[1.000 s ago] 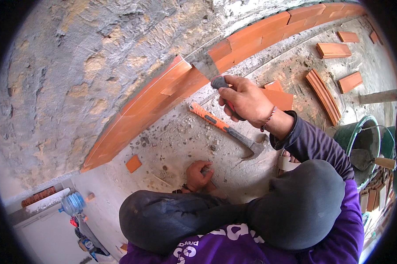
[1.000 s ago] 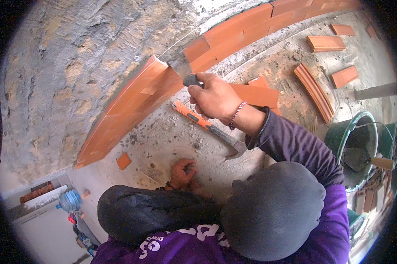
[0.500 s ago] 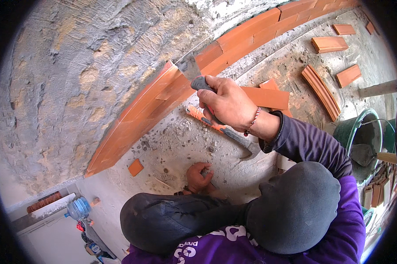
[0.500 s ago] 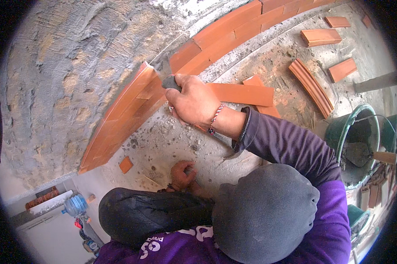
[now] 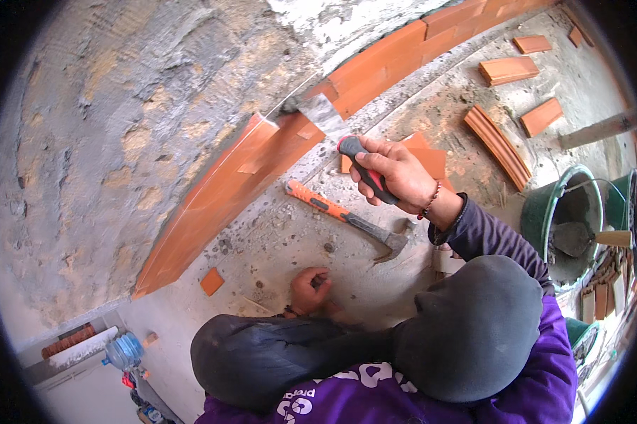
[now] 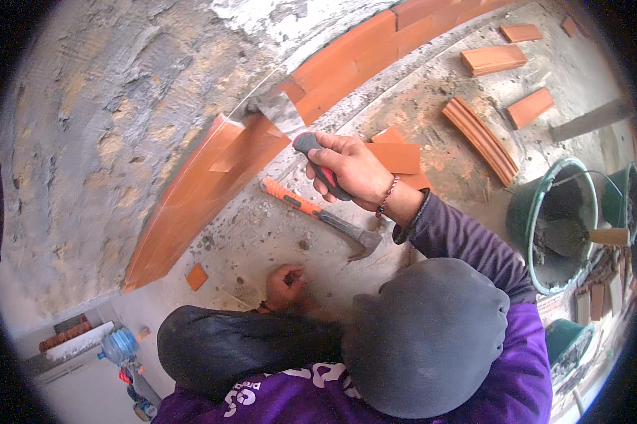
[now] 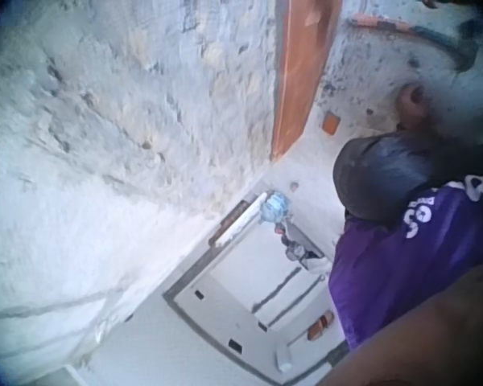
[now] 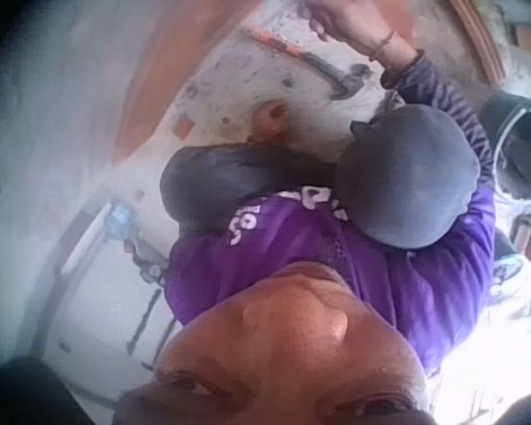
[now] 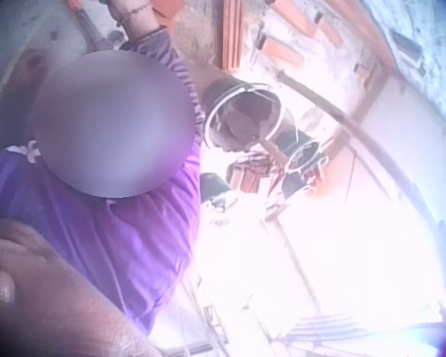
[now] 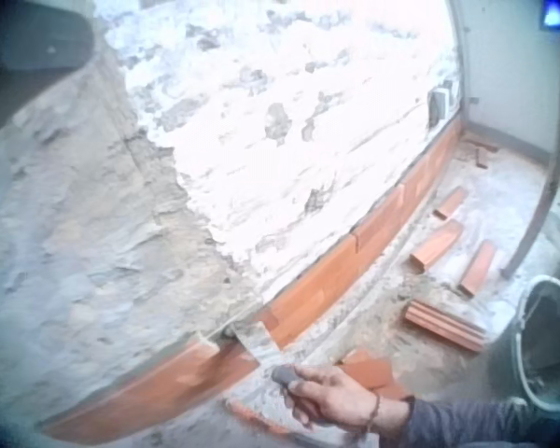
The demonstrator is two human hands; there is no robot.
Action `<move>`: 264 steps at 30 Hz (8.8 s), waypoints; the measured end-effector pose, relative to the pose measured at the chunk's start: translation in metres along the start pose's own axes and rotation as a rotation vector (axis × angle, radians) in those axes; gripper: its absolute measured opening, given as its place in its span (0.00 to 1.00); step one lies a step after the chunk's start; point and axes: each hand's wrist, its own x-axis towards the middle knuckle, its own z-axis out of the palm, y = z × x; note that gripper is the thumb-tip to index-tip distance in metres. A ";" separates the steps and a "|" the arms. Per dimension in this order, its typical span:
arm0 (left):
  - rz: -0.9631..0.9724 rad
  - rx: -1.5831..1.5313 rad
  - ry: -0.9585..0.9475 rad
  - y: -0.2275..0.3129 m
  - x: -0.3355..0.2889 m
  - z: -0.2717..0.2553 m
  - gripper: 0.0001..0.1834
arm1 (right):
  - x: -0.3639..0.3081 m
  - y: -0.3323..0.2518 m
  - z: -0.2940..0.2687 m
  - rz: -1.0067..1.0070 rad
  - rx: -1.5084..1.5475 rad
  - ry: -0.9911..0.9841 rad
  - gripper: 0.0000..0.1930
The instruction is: The person is laying terracotta tiles on a curved section of a wall. They scoop mortar from a bucket with a trowel, apply it to the tiles, and press them into place. They use a hammer to tap the tiles securely.
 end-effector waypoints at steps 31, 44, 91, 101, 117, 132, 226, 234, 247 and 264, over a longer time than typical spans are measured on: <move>-0.035 -0.070 0.017 -0.004 0.005 0.000 0.14 | 0.042 -0.007 -0.015 -0.008 -0.622 -0.008 0.15; -0.009 -0.066 -0.189 0.026 0.038 -0.036 0.15 | -0.033 -0.017 -0.034 -0.143 -0.297 0.083 0.18; 0.711 0.311 -0.948 0.255 0.223 0.074 0.12 | -0.404 0.133 -0.076 -0.066 0.149 1.306 0.18; 0.768 0.715 -0.436 0.210 0.264 0.056 0.31 | -0.408 0.198 -0.125 0.182 -0.829 1.412 0.18; 0.744 0.565 -0.410 0.201 0.262 0.091 0.44 | -0.370 0.109 -0.118 0.605 -1.271 1.185 0.19; -0.094 -1.062 -1.201 0.361 0.236 0.180 0.48 | -0.421 -0.161 -0.132 0.042 -2.306 1.364 0.20; -0.103 -1.010 -1.094 0.367 0.176 0.270 0.37 | -0.440 -0.174 -0.161 0.904 -0.397 0.769 0.23; -0.080 -0.993 -1.123 0.375 0.179 0.267 0.38 | -0.433 -0.112 -0.163 0.859 -1.795 0.506 0.20; -0.051 -0.942 -1.102 0.376 0.175 0.267 0.40 | -0.423 -0.132 -0.199 0.982 -1.690 0.144 0.11; -0.011 -0.925 -1.089 0.371 0.179 0.268 0.38 | -0.364 -0.188 -0.153 1.342 -1.498 0.207 0.23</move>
